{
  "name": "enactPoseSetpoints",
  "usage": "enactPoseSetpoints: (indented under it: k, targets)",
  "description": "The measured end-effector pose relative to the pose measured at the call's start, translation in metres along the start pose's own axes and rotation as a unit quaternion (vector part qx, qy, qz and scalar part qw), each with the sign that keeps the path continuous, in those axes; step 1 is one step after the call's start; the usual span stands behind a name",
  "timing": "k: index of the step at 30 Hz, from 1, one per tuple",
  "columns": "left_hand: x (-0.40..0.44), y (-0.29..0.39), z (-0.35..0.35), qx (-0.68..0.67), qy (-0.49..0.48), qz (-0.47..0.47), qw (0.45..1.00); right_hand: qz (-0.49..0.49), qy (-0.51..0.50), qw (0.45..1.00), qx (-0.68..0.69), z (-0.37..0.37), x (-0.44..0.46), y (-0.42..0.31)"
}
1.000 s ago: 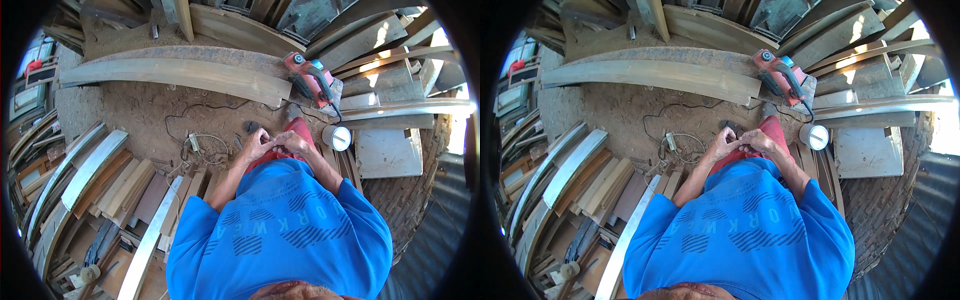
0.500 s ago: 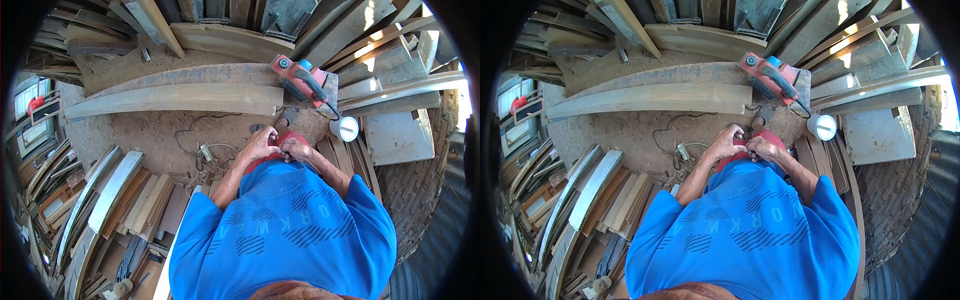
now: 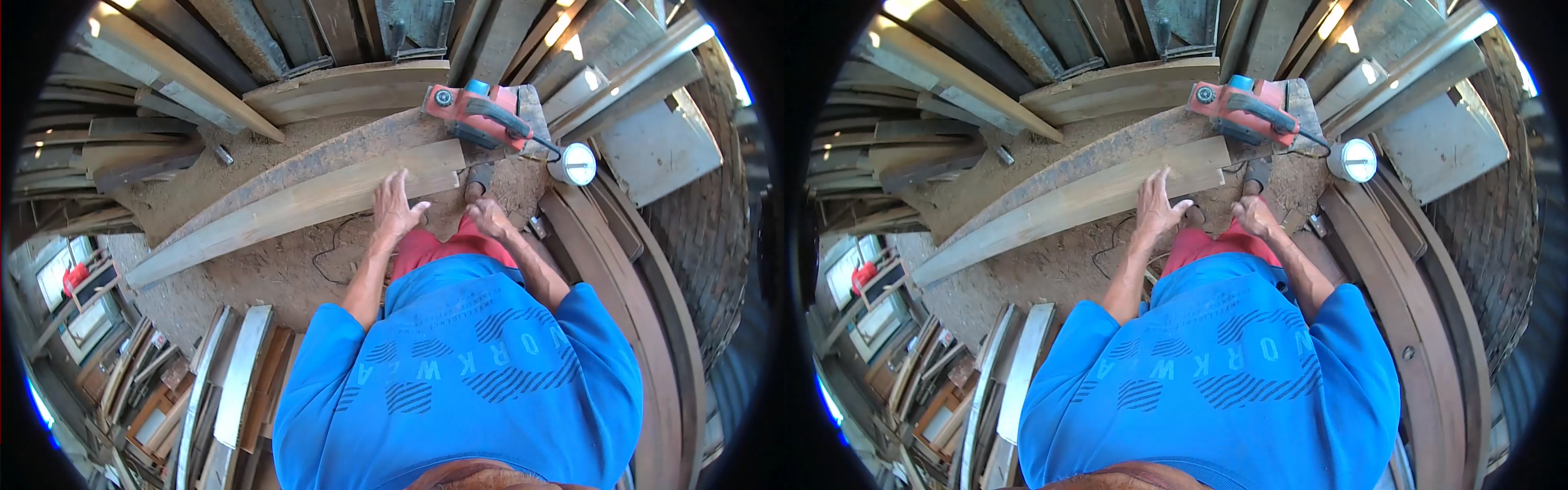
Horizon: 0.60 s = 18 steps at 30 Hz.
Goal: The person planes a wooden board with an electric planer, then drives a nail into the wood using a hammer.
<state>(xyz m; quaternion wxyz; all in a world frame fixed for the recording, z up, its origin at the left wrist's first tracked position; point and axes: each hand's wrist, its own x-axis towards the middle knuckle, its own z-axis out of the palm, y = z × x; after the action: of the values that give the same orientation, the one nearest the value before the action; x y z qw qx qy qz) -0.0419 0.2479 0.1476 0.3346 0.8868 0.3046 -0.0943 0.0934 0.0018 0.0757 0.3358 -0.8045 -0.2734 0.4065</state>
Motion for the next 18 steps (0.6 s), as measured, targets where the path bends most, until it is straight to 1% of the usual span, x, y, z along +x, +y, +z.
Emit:
enactPoseSetpoints:
  k: [1,3,4,6,7,10,11,14,16,18]
  targets:
    - [0.000,-0.018,-0.005,0.060,-0.024,-0.003,0.998,0.093,0.038,0.993,0.063,0.007,0.005,-0.002]
    - [0.002,-0.052,-0.012,0.182,-0.070,-0.007,0.981,0.142,0.103,0.982,0.069,0.014,0.021,-0.003]
    - [0.002,-0.066,-0.014,0.209,-0.078,0.022,0.974,0.169,0.132,0.974,0.072,0.018,0.027,-0.002]
    - [0.005,-0.091,-0.017,0.261,-0.092,0.077,0.958,0.130,0.192,0.961,0.148,0.032,0.045,0.001]
    - [0.008,-0.105,-0.014,0.244,-0.074,0.113,0.960,0.109,0.222,0.952,0.184,0.036,0.052,-0.003]
    - [0.020,-0.128,0.003,0.329,0.004,0.168,0.929,0.179,0.115,0.949,0.233,0.036,0.066,-0.024]
    - [0.021,-0.130,0.005,0.313,0.003,0.171,0.934,0.152,0.137,0.933,0.295,0.045,0.070,-0.027]
    - [0.018,-0.128,0.002,0.280,0.008,0.180,0.943,0.174,0.142,0.932,0.285,0.051,0.068,-0.027]
    - [0.014,-0.127,0.002,0.271,0.022,0.191,0.943,0.173,0.127,0.959,0.186,0.050,0.058,-0.028]
    - [0.004,-0.123,-0.001,0.263,-0.006,0.189,0.946,0.168,0.115,0.976,0.082,0.036,0.051,-0.029]
